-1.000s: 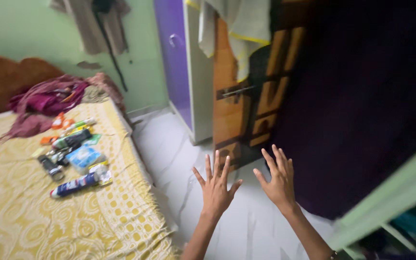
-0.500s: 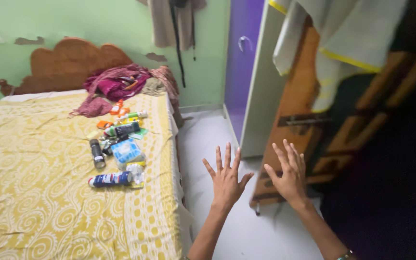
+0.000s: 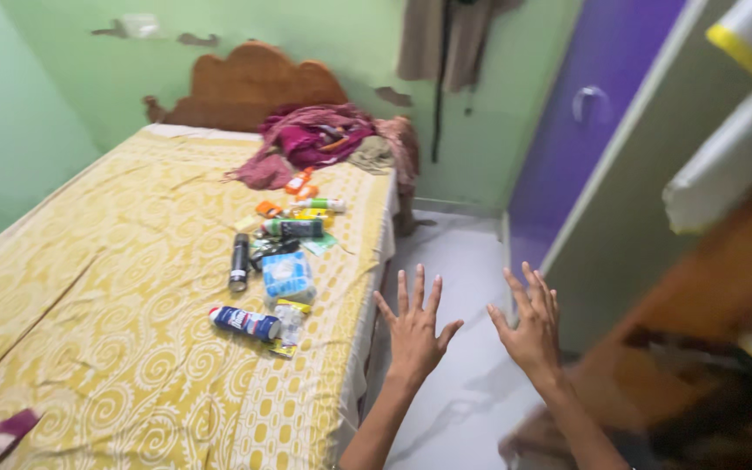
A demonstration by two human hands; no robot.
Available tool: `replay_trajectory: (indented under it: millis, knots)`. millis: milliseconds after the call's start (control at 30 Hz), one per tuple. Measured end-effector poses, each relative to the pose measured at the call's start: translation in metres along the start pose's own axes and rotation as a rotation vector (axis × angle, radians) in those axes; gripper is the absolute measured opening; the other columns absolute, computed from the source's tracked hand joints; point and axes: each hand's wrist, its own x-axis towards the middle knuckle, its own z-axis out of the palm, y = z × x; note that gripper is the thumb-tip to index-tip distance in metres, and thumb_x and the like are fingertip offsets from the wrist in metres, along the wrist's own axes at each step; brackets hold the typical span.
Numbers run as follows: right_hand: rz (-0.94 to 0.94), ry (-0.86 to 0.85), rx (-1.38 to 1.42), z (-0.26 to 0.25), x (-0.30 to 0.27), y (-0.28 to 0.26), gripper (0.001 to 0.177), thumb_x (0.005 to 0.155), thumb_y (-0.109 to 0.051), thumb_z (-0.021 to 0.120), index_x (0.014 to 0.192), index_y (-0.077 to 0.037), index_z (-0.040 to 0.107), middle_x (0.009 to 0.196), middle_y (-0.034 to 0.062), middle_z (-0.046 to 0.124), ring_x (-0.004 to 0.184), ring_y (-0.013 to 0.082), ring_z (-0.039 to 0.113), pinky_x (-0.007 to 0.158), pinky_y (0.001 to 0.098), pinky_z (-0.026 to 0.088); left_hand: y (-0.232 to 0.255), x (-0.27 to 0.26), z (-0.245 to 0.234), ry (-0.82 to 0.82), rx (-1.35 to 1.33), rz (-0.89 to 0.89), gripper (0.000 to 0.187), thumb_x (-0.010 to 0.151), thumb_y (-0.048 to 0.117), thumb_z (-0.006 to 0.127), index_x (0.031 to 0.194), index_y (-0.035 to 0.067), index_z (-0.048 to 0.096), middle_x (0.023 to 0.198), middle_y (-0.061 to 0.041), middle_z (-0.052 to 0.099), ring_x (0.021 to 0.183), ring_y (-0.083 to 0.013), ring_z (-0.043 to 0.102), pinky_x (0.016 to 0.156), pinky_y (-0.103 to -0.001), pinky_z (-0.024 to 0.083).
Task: The person moves between a bedroom and an adjacent bathroom, picking up bottles of floor cleaner, body lotion, and hand soap from a bed and placing them on a bathroom shelf. The person repeats this process for several items.
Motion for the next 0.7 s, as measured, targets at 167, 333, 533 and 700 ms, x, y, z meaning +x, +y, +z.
replay_trajectory:
  millis: [167, 333, 533, 700]
  knots:
    - [-0.083, -0.032, 0.119, 0.06, 0.071, 0.032, 0.068, 0.088, -0.039, 0.072, 0.149, -0.015, 0.052, 0.161, 0.0176, 0.041, 0.149, 0.0388, 0.035, 0.121, 0.0585, 0.024, -0.021, 0.058, 0.039, 0.007, 0.036, -0.114, 0.086, 0.086, 0.057, 0.07, 0.155, 0.015, 0.042, 0.169, -0.013, 0.017, 0.155, -0.0404, 0.009, 0.113, -0.078, -0.003]
    - [-0.136, -0.068, 0.205, 0.11, 0.136, 0.06, 0.068, 0.086, -0.038, 0.072, 0.148, -0.014, 0.054, 0.16, 0.0189, 0.041, 0.148, 0.0407, 0.036, 0.119, 0.0574, 0.027, -0.038, 0.093, 0.07, 0.024, 0.092, -0.212, 0.087, 0.086, 0.056, 0.072, 0.156, 0.014, 0.04, 0.169, -0.013, 0.017, 0.155, -0.04, 0.008, 0.113, -0.078, -0.003]
    - [-0.178, -0.167, 0.303, 0.175, 0.186, 0.053, 0.069, 0.087, -0.036, 0.073, 0.15, -0.015, 0.053, 0.16, 0.0185, 0.041, 0.146, 0.0398, 0.038, 0.118, 0.058, 0.028, -0.089, 0.102, 0.084, 0.018, 0.203, -0.398, 0.09, 0.082, 0.055, 0.074, 0.156, 0.016, 0.039, 0.169, -0.013, 0.016, 0.154, -0.0403, 0.008, 0.113, -0.078, -0.004]
    - [-0.265, -0.217, 0.363, 0.231, 0.224, 0.032, 0.068, 0.087, -0.035, 0.074, 0.149, -0.016, 0.052, 0.16, 0.017, 0.041, 0.146, 0.0384, 0.037, 0.12, 0.0574, 0.027, -0.142, 0.124, 0.096, 0.042, 0.251, -0.515, 0.094, 0.083, 0.057, 0.074, 0.157, 0.016, 0.035, 0.168, -0.013, 0.015, 0.154, -0.0401, 0.008, 0.112, -0.078, -0.004]
